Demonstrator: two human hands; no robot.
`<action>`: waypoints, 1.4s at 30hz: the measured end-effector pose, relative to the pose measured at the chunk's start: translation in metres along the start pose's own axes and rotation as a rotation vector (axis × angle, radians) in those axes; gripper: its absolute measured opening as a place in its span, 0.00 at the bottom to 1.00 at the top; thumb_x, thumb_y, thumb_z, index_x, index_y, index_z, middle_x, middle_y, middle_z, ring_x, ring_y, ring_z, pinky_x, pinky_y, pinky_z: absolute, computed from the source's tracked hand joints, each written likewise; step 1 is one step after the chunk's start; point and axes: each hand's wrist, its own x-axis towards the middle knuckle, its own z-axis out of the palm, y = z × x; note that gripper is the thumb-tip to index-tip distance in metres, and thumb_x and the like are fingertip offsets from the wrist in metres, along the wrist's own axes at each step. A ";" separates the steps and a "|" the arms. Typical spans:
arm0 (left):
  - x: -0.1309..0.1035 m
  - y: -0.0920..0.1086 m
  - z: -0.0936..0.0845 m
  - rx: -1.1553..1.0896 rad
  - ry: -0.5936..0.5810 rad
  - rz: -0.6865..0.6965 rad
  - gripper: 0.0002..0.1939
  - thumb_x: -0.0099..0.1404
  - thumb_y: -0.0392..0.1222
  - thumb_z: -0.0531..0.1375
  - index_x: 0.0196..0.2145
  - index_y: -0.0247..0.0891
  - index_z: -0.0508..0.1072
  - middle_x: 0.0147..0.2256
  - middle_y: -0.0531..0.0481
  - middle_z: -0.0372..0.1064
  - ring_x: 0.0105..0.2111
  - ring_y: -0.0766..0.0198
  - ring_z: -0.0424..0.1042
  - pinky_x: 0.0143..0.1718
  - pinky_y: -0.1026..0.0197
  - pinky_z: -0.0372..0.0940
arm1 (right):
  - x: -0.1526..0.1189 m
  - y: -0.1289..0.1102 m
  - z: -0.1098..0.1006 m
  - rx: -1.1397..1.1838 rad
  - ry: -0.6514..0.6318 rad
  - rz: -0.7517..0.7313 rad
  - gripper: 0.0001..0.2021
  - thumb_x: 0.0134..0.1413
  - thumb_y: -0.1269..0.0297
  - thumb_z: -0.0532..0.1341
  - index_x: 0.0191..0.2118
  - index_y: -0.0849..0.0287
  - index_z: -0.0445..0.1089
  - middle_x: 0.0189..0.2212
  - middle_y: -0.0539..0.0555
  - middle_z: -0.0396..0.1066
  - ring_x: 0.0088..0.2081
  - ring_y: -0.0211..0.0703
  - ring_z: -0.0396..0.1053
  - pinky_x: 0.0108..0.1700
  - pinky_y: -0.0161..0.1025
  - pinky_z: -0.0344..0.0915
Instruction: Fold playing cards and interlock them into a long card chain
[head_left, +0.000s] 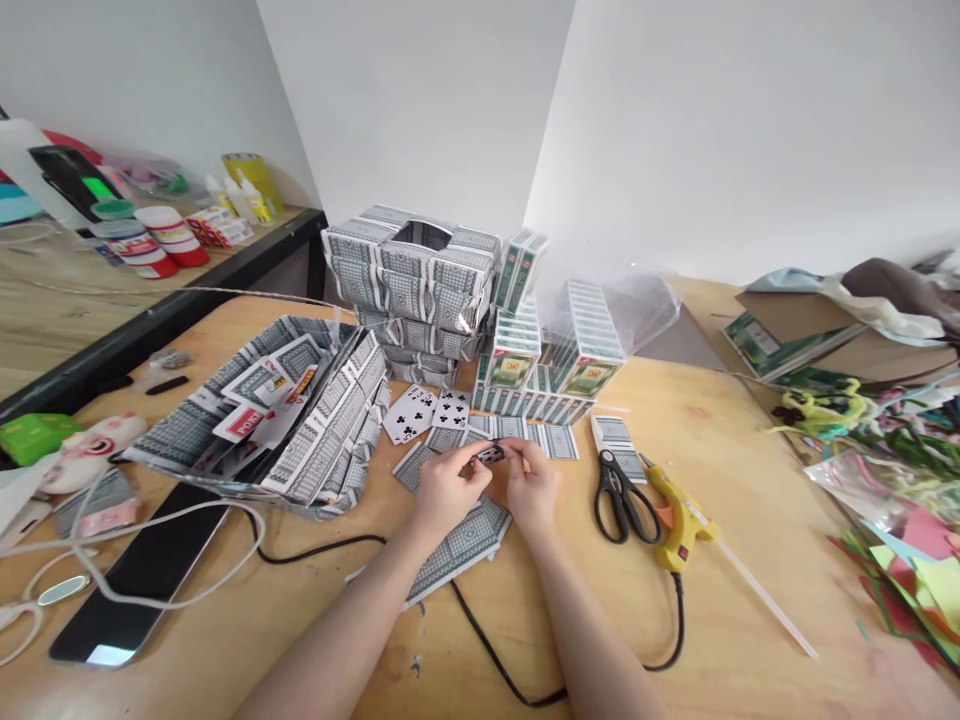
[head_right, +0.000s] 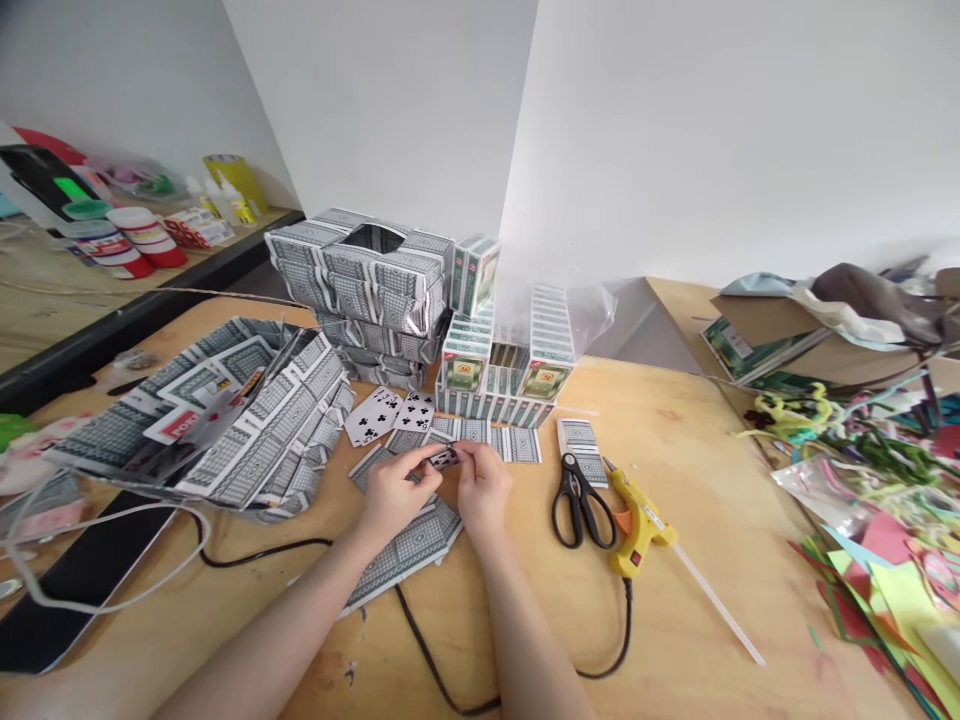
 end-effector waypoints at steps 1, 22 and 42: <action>0.000 0.000 0.000 -0.011 -0.008 -0.006 0.16 0.51 0.31 0.54 0.37 0.39 0.73 0.27 0.52 0.74 0.22 0.70 0.70 0.28 0.70 0.66 | 0.000 0.000 0.000 0.002 0.003 0.008 0.08 0.51 0.67 0.53 0.30 0.57 0.70 0.27 0.51 0.72 0.30 0.41 0.69 0.34 0.36 0.63; 0.008 -0.006 -0.006 -0.199 -0.044 -0.091 0.15 0.61 0.35 0.50 0.43 0.39 0.69 0.36 0.47 0.69 0.35 0.66 0.69 0.36 0.64 0.65 | 0.009 -0.007 0.001 0.508 -0.256 0.411 0.14 0.43 0.57 0.61 0.33 0.61 0.67 0.20 0.50 0.68 0.20 0.36 0.64 0.23 0.34 0.62; 0.005 -0.008 -0.007 -0.089 -0.033 -0.008 0.16 0.59 0.32 0.51 0.44 0.42 0.69 0.34 0.50 0.72 0.34 0.66 0.70 0.36 0.64 0.66 | 0.004 -0.010 -0.001 0.075 -0.194 -0.142 0.09 0.52 0.66 0.54 0.38 0.56 0.68 0.34 0.54 0.71 0.38 0.43 0.68 0.43 0.43 0.64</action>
